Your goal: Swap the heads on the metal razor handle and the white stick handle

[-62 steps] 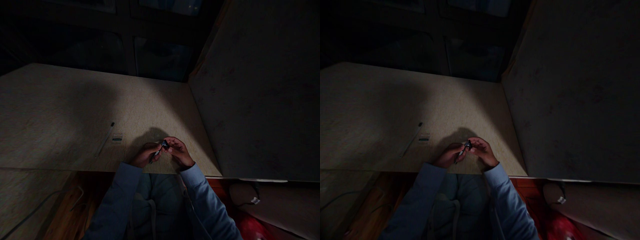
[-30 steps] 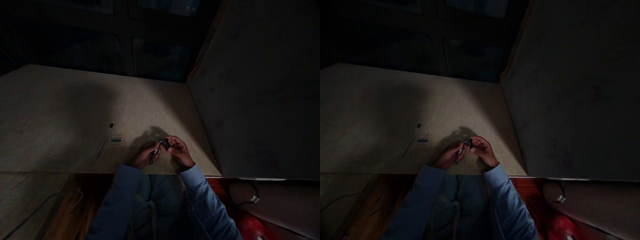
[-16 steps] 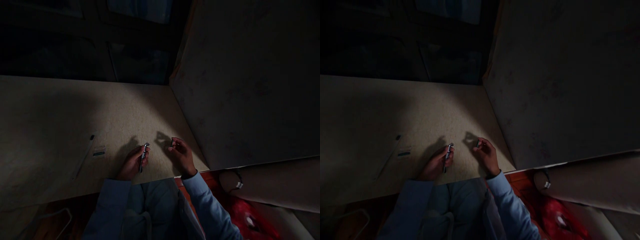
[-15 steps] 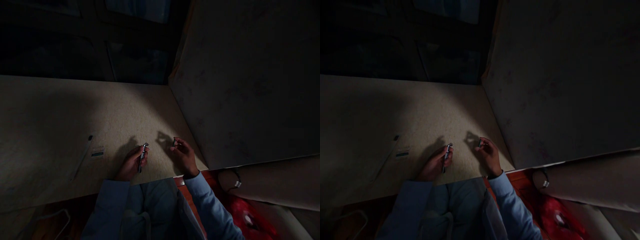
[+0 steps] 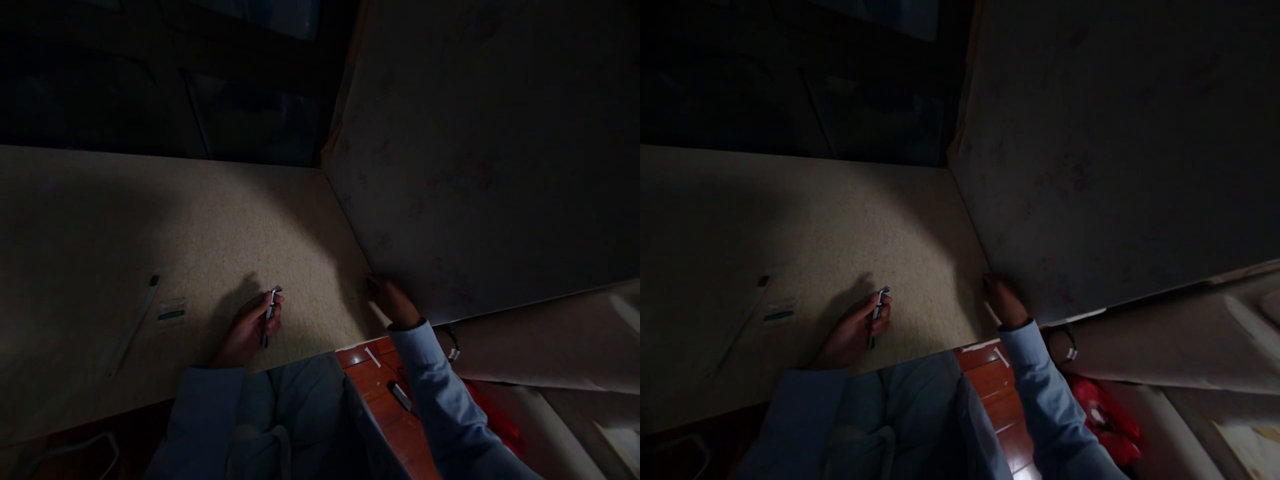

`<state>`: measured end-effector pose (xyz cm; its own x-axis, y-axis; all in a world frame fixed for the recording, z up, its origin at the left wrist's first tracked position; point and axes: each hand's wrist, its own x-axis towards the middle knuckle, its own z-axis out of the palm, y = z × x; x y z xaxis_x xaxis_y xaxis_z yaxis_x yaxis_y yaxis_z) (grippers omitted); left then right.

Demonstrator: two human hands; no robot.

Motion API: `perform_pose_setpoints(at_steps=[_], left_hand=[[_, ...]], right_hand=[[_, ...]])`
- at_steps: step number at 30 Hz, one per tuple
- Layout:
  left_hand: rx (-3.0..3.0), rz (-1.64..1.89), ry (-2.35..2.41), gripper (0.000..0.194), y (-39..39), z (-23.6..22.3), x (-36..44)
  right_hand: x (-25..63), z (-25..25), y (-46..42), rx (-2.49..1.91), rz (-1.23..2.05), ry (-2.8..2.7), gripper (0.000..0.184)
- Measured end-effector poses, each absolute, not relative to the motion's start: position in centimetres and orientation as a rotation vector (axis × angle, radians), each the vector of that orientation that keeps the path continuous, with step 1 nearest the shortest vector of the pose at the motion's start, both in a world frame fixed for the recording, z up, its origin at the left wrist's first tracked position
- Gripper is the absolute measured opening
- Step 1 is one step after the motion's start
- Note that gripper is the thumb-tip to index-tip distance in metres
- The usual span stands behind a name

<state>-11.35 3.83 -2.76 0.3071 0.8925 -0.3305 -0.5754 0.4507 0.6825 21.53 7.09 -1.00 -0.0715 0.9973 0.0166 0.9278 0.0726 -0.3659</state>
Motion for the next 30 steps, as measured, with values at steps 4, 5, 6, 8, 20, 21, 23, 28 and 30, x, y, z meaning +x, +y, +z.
perform_pose_setpoints(at_steps=[4, 5, 6, 8, 20, 21, 23, 28, 30], left_hand=[[0.472, 1.016, 0.751, 0.029, 3.9, -3.0, -11.4], [0.47, 1.016, 0.751, 0.028, 4.0, -3.0, -11.4], [0.468, 1.017, 0.751, 0.028, 4.0, -3.1, -11.4], [0.46, 1.014, 0.752, 0.026, 4.0, -3.2, -11.4], [0.435, 1.013, 0.756, 0.027, 4.2, -3.2, -11.4], [0.433, 1.015, 0.76, 0.028, 4.2, -3.3, -11.3], [0.428, 1.015, 0.766, 0.03, 4.2, -3.4, -11.3], [0.418, 1.016, 0.764, 0.034, 4.1, -3.5, -11.4], [0.412, 1.015, 0.763, 0.033, 4.1, -3.3, -11.4]], right_hand=[[21.7, -1.1, 8.2, -2.028, 0.272, -2.25, 0.04], [21.6, -1.0, 8.4, -2.048, 0.257, -2.278, 0.04], [21.5, -0.8, 8.7, -2.065, 0.255, -2.301, 0.039], [21.4, -0.5, 9.2, -2.08, 0.261, -2.33, 0.039], [19.9, 1.7, 6.5, -2.102, 0.069, -2.354, 0.034], [19.6, 2.1, 5.8, -2.106, 0.061, -2.304, 0.034], [18.6, 2.4, 4.5, -2.073, 0.102, -2.251, 0.033], [16.1, 0.3, 3.4, -1.728, 0.432, -2.337, 0.027], [15.3, -1.2, 3.6, -1.651, 0.453, -2.305, 0.024]])
